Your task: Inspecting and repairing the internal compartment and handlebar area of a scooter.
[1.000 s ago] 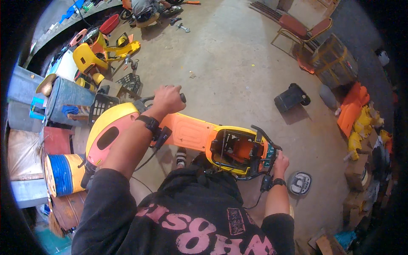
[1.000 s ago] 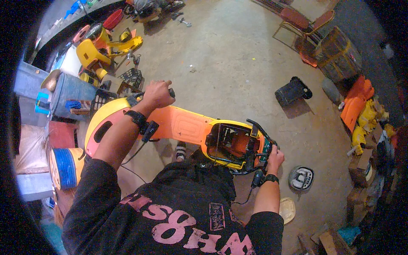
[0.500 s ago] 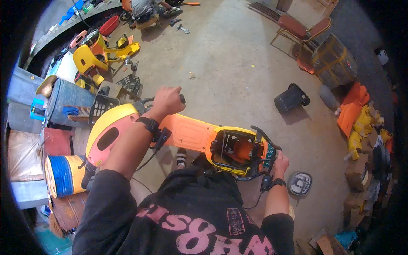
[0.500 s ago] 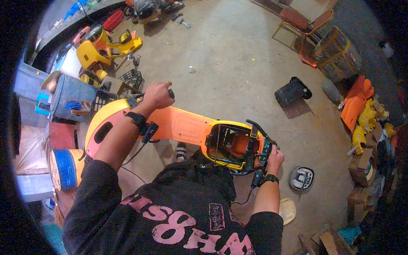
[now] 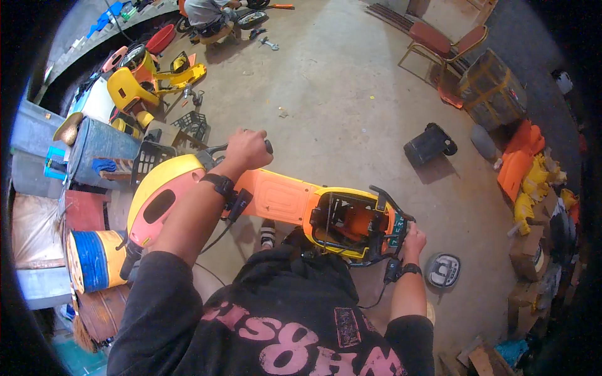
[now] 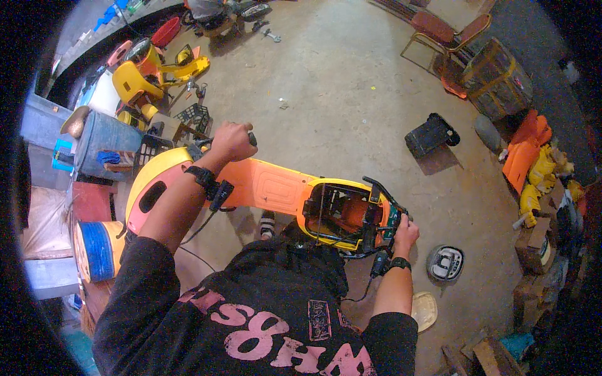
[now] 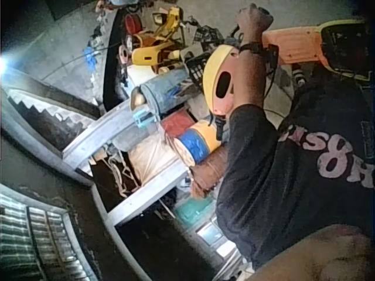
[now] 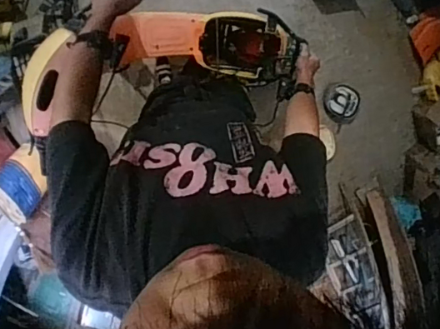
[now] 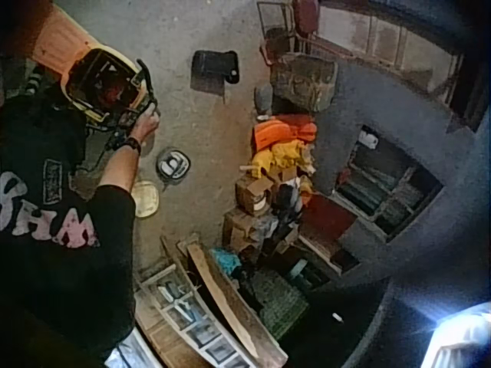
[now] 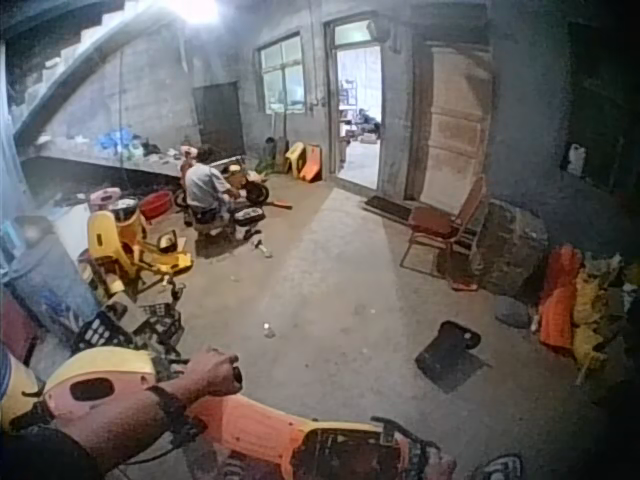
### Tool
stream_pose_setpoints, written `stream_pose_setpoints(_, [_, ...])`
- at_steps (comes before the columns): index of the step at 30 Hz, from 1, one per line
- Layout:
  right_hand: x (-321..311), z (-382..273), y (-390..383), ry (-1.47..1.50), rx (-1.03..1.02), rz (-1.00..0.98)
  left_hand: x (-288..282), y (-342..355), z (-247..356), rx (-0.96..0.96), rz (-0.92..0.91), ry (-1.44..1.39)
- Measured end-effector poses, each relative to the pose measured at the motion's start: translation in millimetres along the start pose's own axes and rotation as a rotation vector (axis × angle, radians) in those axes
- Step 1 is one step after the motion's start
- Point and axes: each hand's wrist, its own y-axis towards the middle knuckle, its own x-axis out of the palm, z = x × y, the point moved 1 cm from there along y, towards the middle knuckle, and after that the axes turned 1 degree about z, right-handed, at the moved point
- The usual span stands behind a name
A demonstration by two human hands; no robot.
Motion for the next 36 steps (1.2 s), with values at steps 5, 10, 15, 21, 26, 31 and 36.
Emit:
stream_pose_setpoints(5, [0,9,4,0.010,-0.012,0.011,-7,-2,7,-0.017,-0.026,0.030])
stream_pose_setpoints(10, [0,4,1,0.027,-0.011,0.018,-6,-4,6,-0.023,-0.006,0.010])
stream_pose_setpoints(15, [-1,-6,-4,0.036,0.010,0.013,-7,-4,6,-0.051,-0.056,0.029])
stream_pose_setpoints(21, [-3,-3,-4,0.016,-0.001,0.028,-10,-3,8,-0.041,-0.080,0.034])
stream_pose_setpoints(26, [-4,-6,-5,-0.010,-0.005,0.024,-10,-3,8,-0.051,-0.089,0.025])
stream_pose_setpoints(31, [-4,-6,-5,0.008,-0.011,0.008,-12,-5,9,-0.049,-0.080,0.009])
stream_pose_setpoints(36, [-2,-3,-4,0.044,-0.016,0.033,-10,-3,7,-0.036,-0.076,0.013])
